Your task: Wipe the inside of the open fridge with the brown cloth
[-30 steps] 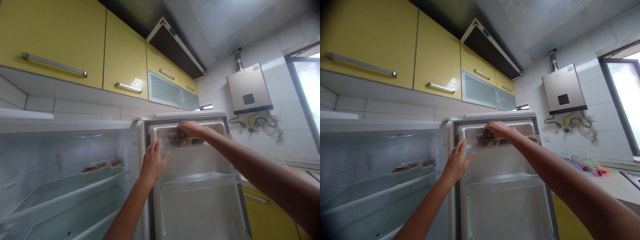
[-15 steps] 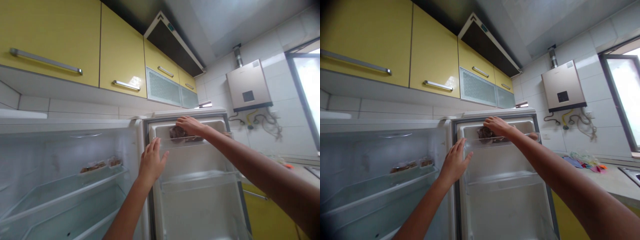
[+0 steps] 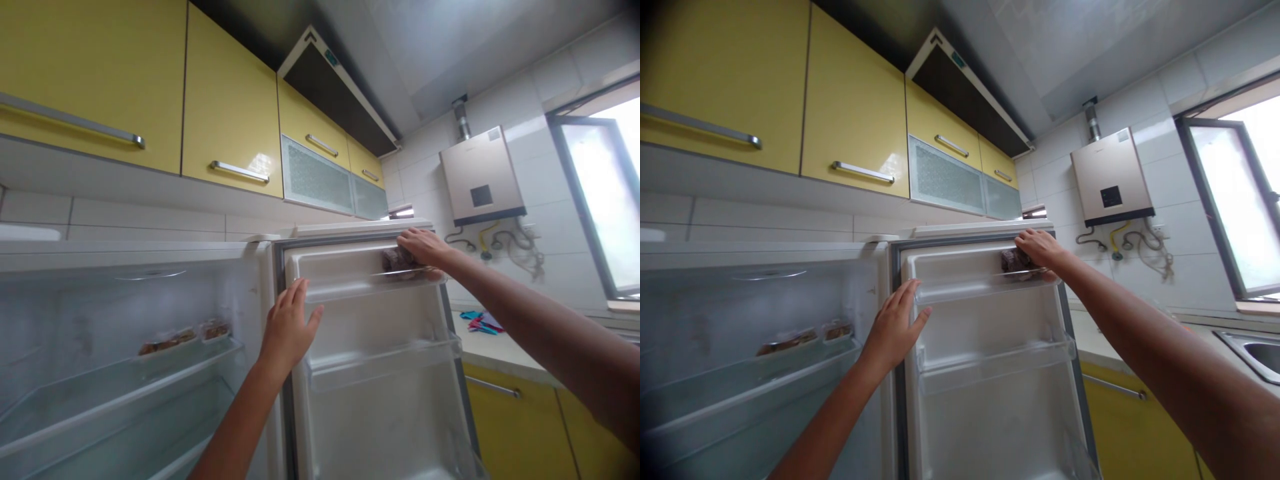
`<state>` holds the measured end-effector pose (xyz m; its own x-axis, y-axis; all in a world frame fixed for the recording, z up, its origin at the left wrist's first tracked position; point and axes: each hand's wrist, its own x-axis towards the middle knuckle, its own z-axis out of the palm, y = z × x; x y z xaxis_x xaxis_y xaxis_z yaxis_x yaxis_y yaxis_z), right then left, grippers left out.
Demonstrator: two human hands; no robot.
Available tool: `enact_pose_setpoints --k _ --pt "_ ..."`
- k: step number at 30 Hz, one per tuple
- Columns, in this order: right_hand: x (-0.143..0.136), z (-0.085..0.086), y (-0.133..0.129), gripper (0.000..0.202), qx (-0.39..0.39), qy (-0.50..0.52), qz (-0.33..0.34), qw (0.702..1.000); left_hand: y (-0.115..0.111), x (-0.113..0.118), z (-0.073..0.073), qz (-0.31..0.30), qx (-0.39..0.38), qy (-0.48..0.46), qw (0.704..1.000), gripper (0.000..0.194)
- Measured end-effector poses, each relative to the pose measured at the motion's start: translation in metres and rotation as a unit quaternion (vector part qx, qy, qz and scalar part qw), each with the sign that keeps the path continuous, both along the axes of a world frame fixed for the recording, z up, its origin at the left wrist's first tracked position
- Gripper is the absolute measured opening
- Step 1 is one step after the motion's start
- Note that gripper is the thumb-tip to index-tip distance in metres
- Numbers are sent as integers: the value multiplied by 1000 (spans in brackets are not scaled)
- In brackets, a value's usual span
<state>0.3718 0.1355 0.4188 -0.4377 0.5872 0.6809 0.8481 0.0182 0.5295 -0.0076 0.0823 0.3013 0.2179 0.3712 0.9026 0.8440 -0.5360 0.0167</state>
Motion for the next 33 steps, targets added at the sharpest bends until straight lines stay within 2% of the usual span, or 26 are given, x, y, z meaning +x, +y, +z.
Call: enact_pose_setpoints --k 4,7,12,15,21,25,27,29,33 --pt "-1 1 -4 30 -6 24 -42 999 -2 0 1 -3 -15 -1 1000 57" --pt "-17 2 -8 33 -11 28 -39 999 -2 1 0 -8 -15 -1 1000 57" --pt "-72 1 -12 31 -7 21 19 1000 4 0 -5 -13 0 4 1000 58" --pt "-110 1 -13 32 -13 49 64 997 7 0 -7 -15 13 -1 1000 57" --pt "-175 3 -12 27 -53 115 124 984 4 2 -6 -8 5 5 1000 57" --pt "-203 5 -7 32 -117 138 162 970 0 2 -4 9 -12 3 1000 59" --pt "-206 7 -6 34 -164 138 187 959 -1 2 -4 17 -16 6 1000 60" --pt "-200 11 -7 36 -246 150 219 932 -3 1 -3 29 -16 10 999 60" --pt "-178 21 -10 32 -436 254 241 829 -8 1 -2 65 -16 18 998 60"
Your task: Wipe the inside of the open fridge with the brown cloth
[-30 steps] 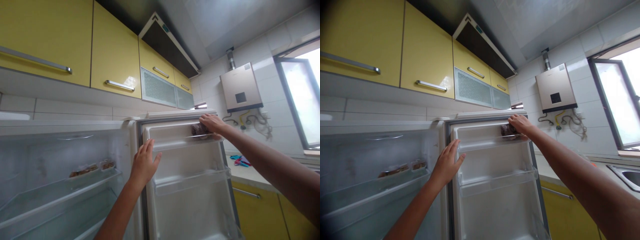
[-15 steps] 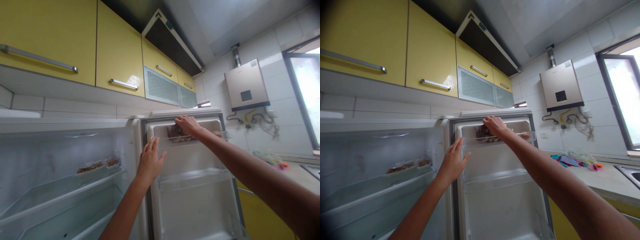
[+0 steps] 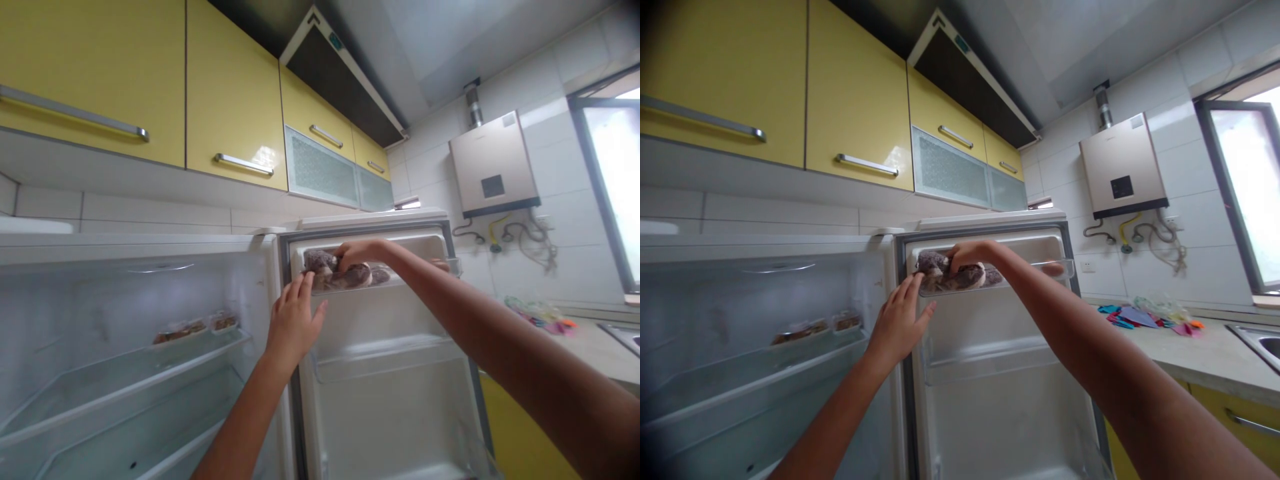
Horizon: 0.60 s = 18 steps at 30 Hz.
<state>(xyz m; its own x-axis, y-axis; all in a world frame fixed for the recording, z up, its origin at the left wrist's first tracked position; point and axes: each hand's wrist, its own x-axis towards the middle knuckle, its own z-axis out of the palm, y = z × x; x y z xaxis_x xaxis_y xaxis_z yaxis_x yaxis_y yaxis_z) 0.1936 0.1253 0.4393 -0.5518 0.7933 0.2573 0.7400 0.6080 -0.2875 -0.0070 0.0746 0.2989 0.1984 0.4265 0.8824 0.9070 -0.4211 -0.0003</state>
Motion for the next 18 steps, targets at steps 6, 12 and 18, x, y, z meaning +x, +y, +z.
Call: enact_pose_setpoints --k 6,12,18 --pt "29 10 -4 29 -39 -3 -69 997 -6 -2 2 6 7 6 1000 58" --pt "66 13 -27 31 -6 -33 -135 990 -7 -2 3 5 8 4 1000 57" --pt "95 12 -38 23 18 -58 -189 980 -5 -4 2 -1 16 5 1000 58"
